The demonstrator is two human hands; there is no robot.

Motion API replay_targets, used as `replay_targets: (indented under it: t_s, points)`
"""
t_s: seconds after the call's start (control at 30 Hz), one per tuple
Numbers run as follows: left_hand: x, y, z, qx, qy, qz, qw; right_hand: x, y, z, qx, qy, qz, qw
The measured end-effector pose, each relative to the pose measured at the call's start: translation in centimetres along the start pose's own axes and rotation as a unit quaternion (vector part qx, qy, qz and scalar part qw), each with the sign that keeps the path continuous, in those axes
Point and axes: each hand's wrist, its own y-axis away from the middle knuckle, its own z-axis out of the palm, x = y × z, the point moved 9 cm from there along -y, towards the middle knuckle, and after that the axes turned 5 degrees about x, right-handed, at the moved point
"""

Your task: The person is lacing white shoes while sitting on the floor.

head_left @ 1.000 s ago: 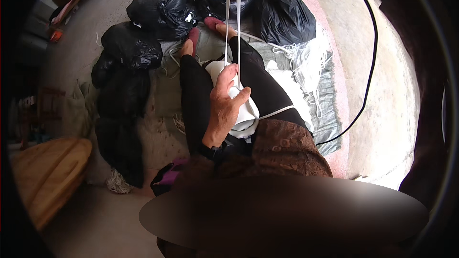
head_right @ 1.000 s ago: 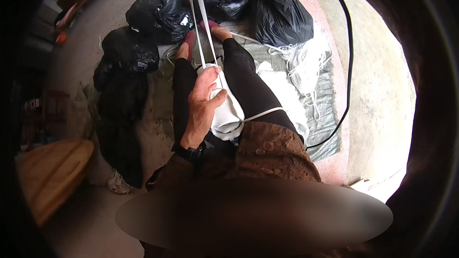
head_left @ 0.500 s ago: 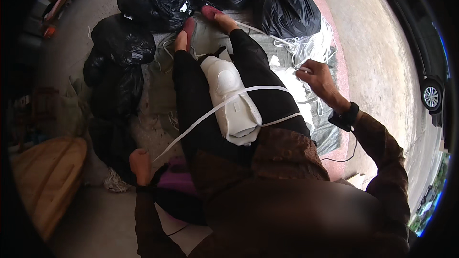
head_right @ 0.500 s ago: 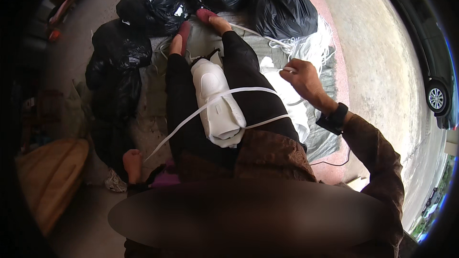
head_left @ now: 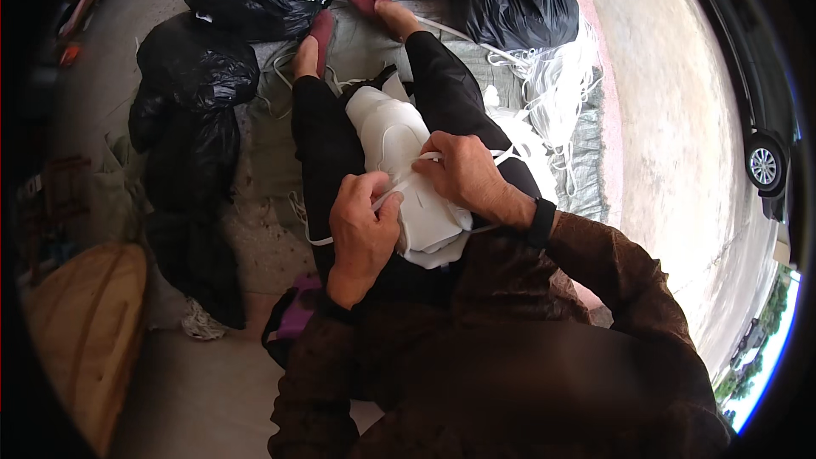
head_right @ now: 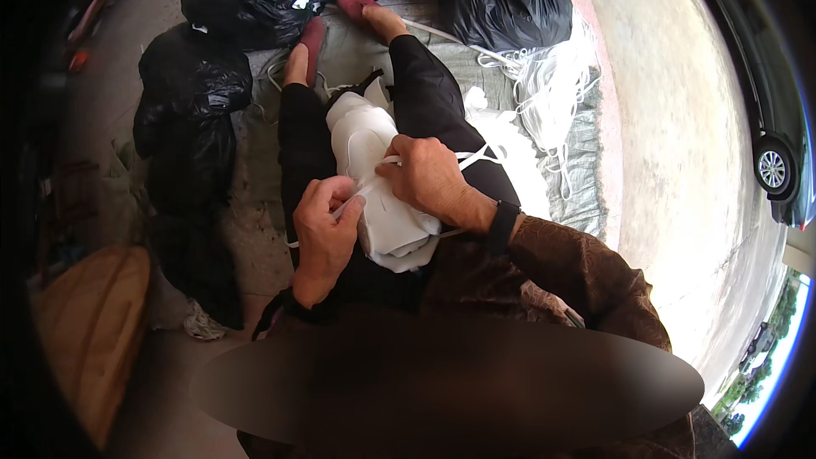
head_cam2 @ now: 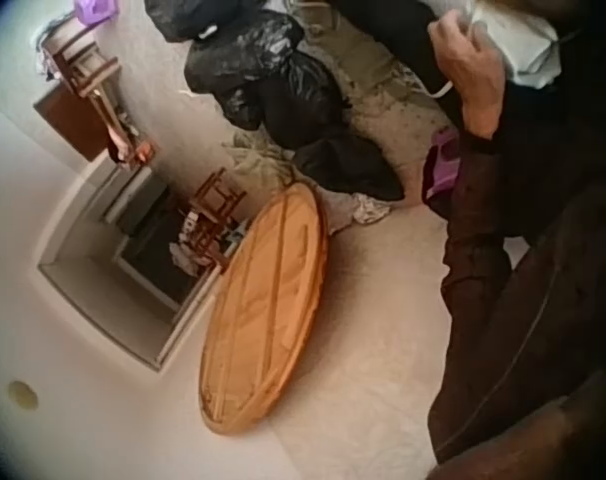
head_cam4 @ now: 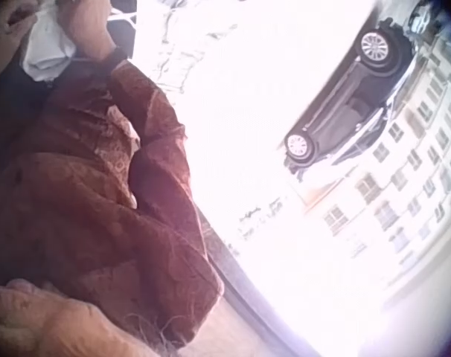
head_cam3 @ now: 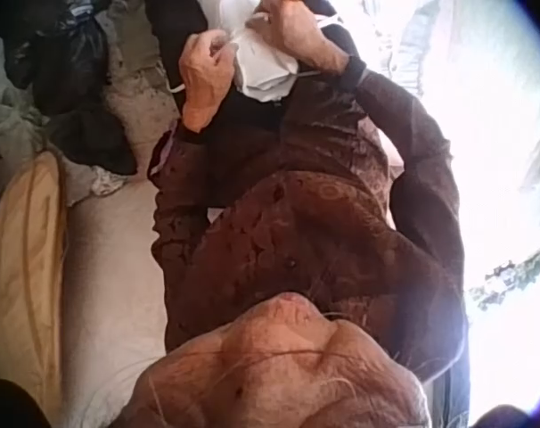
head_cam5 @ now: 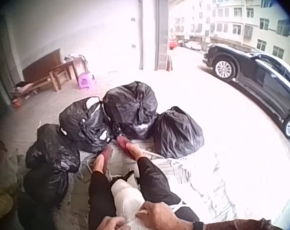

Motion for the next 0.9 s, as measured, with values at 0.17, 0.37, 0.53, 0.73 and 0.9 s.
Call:
replay_targets:
  t_s: [0.17,0.37,0.53,0.73,0.9]
  points:
    - [1.2,-0.7,0.7,-0.036,0.006,-0.013,0.999,0.8,-0.5,-0.5,-0.092,-0.127,-0.035,0.987]
    - [2.6,-0.4,2.0,-0.106,0.014,0.107,0.988,1.6,0.0,-0.4,-0.073,-0.181,0.042,0.980]
    - [2.9,0.6,0.4,-0.052,0.017,0.089,0.995,-1.6,0.7,-1.5,0.023,-0.016,-0.152,0.988]
    - [1.6,-0.7,-0.7,0.059,-0.016,0.000,0.998,2.7,-1.6,1.6,-0.084,-0.023,0.063,0.994]
    - [2.8,-0.5,-2.5,0.058,-0.094,0.167,0.980,2.9,-2.1,1.4,-0.110,0.063,0.053,0.991]
